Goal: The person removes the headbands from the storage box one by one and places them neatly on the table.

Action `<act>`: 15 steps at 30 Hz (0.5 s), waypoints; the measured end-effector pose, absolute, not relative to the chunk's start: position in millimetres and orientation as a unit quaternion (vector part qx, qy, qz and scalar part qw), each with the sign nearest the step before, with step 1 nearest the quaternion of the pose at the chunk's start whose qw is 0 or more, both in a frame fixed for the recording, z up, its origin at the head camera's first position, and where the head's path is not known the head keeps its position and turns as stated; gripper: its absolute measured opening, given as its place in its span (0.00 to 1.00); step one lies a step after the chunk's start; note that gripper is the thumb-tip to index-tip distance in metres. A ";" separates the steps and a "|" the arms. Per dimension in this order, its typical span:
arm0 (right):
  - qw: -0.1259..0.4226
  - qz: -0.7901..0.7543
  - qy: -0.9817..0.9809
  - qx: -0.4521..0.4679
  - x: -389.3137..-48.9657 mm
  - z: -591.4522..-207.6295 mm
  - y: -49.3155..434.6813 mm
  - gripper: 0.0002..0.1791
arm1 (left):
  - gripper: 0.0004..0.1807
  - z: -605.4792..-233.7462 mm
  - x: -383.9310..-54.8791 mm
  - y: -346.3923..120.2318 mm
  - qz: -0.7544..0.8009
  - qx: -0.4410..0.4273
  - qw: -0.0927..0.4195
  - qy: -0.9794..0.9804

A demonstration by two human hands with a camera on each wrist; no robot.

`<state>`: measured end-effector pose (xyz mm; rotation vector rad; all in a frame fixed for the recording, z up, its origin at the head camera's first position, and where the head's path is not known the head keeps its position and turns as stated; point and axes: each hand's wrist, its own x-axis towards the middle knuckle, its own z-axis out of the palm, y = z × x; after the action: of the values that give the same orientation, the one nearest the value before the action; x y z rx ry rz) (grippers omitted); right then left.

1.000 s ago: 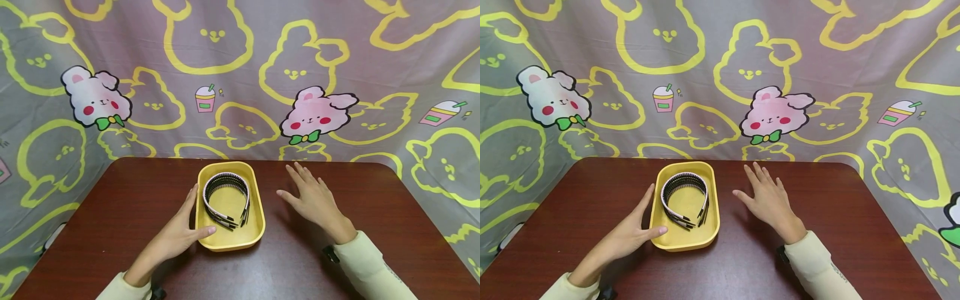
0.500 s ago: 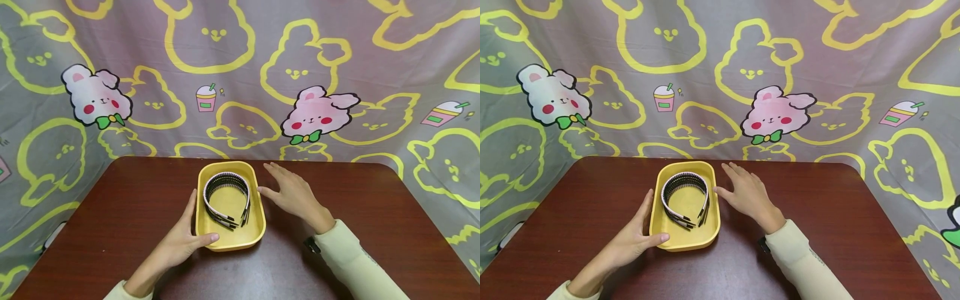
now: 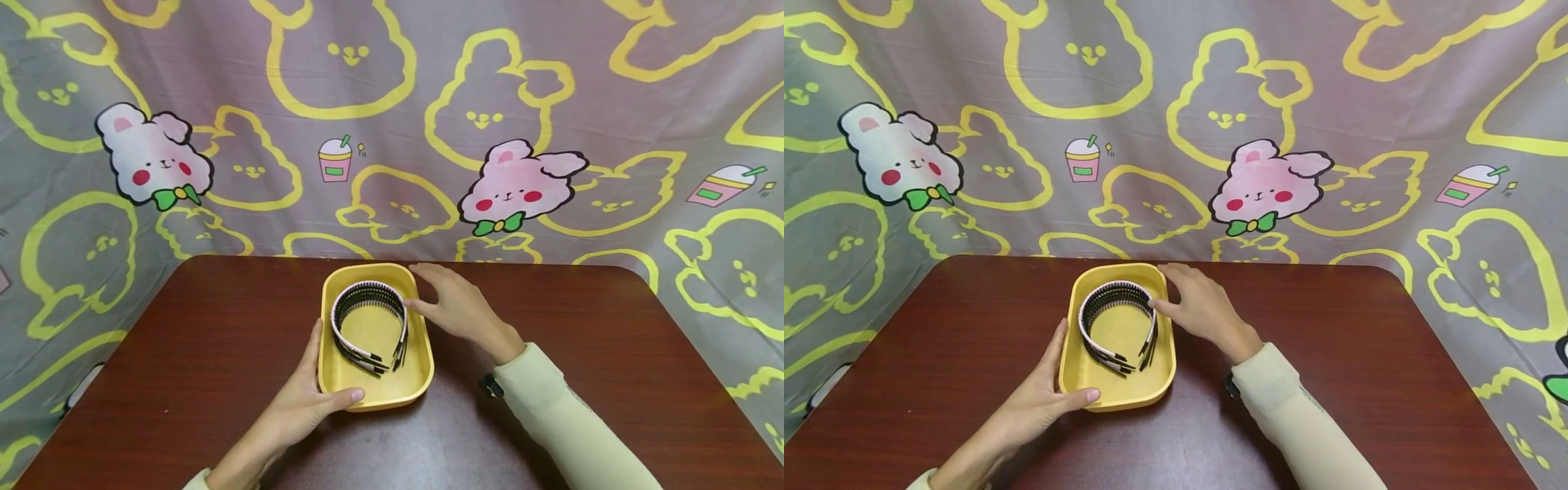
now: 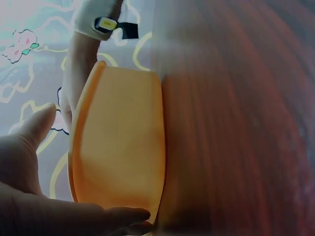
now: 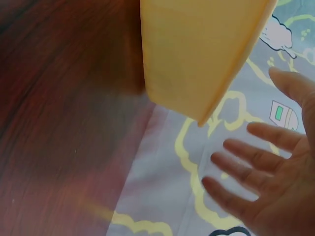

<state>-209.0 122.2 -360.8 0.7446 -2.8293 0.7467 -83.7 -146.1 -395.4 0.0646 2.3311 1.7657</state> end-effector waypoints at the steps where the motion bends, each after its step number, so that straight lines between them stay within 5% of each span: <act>1: 0.060 0.258 -0.930 0.255 -210.8 -361.2 120.9 0.35 | 0.75 -395.1 -83.8 -145.4 0.601 0.021 0.109 0.791; 15: 0.029 0.296 -0.894 0.335 -233.1 -364.0 100.9 0.32 | 0.80 -399.2 -82.2 -142.4 0.612 0.012 0.113 0.782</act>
<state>-233.1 100.9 -364.0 1.0347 -2.7577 0.9142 -82.2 -142.4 -399.2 0.0339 2.2948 1.7965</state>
